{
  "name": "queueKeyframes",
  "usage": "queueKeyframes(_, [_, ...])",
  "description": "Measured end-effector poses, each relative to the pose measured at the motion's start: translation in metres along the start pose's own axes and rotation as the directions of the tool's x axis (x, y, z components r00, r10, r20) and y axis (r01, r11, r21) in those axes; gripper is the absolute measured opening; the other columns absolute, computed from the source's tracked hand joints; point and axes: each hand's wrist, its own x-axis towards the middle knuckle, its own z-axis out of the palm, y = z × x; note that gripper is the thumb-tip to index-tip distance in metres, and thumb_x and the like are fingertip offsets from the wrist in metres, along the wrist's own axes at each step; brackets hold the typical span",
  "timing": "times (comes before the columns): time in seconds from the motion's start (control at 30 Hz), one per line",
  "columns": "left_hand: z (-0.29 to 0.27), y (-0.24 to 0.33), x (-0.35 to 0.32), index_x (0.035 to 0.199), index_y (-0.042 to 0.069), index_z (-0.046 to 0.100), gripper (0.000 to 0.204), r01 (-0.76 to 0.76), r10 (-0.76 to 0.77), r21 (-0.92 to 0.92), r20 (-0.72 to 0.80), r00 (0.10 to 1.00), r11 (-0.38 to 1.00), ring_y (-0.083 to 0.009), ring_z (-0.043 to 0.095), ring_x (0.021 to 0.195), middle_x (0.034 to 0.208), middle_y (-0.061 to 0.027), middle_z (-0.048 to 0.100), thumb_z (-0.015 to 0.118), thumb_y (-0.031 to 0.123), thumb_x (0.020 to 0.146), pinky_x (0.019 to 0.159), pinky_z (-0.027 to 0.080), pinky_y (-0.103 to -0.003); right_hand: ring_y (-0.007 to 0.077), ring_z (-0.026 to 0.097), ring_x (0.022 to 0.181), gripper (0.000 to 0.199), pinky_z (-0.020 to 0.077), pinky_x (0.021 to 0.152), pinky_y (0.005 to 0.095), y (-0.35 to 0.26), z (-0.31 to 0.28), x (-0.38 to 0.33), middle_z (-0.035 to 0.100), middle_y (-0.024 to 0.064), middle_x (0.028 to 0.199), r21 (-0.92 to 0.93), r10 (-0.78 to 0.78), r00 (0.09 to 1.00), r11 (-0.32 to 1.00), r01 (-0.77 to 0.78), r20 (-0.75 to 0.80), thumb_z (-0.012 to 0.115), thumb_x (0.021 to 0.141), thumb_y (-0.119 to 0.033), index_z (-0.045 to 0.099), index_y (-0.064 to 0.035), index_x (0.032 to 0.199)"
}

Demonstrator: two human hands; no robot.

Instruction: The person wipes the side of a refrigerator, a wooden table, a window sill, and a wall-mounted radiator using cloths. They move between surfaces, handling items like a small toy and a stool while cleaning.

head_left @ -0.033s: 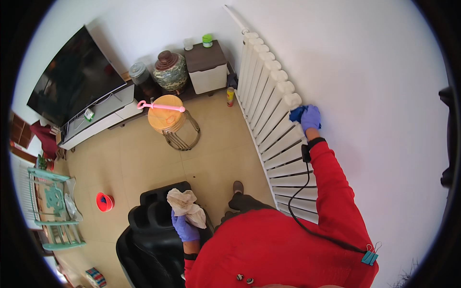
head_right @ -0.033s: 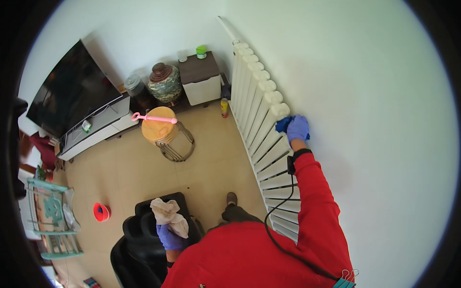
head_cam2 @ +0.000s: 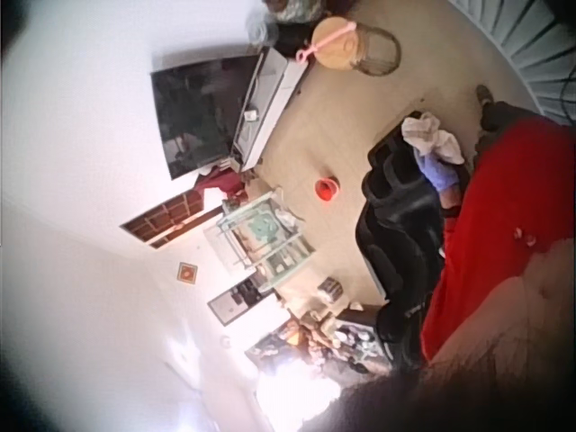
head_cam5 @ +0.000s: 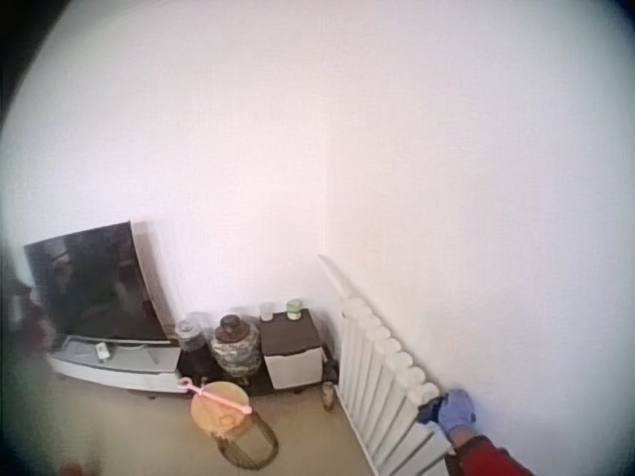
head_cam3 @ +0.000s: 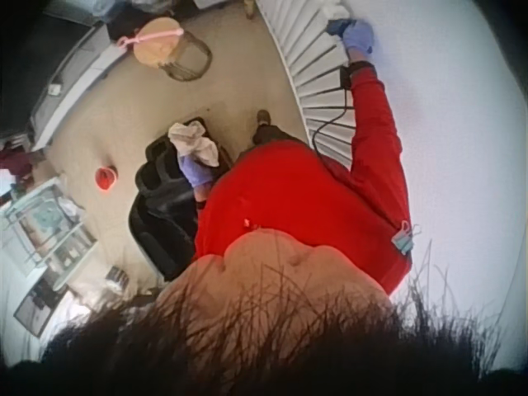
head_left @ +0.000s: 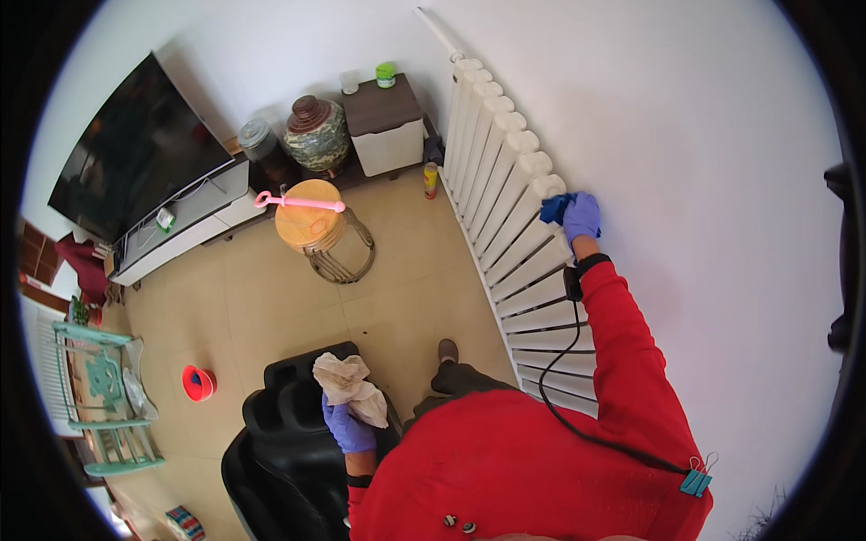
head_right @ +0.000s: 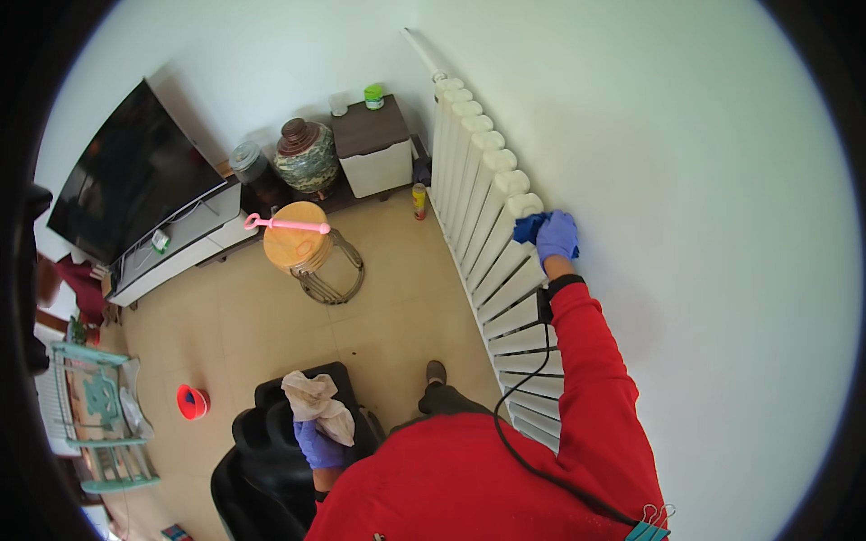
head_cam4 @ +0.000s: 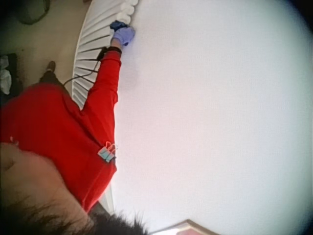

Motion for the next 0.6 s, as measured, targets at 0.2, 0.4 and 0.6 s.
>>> queueKeyframes(0.2, [0.025, -0.022, 0.044, 0.13, 0.001, 0.057, 0.043, 0.004, -0.002, 0.062, -0.036, 0.999, 0.998, -0.0216, 0.063, 0.11, 0.124, -0.0108, 0.064, 0.066, 0.014, 0.09, 0.095, 0.051, -0.036, 0.0359, 0.064, 0.099, 0.019, 0.0522, 0.084, 0.0483, -0.033, 0.016, 0.029, 0.063, 0.0164, 0.106, -0.17, 0.002, 0.999, 0.985, 0.007, 0.051, 0.053, 0.093, -0.021, 0.064, -0.0091, 0.103])
queueKeyframes(0.4, [0.059, -0.017, 0.095, 0.132, 0.0, 0.056, 0.046, 0.012, -0.01, 0.109, -0.02, 1.0, 0.994, -0.0226, 0.064, 0.111, 0.126, -0.0113, 0.064, 0.065, 0.012, 0.089, 0.096, 0.051, -0.036, 0.0361, 0.062, 0.097, 0.018, 0.0508, 0.085, 0.0481, -0.057, 0.023, 0.038, 0.062, 0.0145, 0.105, -0.03, -0.128, 0.991, 0.991, 0.128, -0.026, 0.054, 0.093, -0.02, 0.063, -0.0105, 0.105])
queueKeyframes(0.6, [0.065, -0.004, 0.174, 0.134, -0.001, 0.055, 0.047, 0.075, -0.075, 0.117, -0.003, 0.997, 0.99, -0.0239, 0.064, 0.111, 0.126, -0.0124, 0.064, 0.065, 0.012, 0.089, 0.096, 0.052, -0.037, 0.0358, 0.062, 0.097, 0.019, 0.05, 0.085, 0.0483, -0.093, 0.056, 0.08, 0.062, 0.0144, 0.105, -0.045, -0.107, 0.993, 0.993, 0.105, -0.056, 0.056, 0.091, -0.02, 0.063, -0.0125, 0.108])
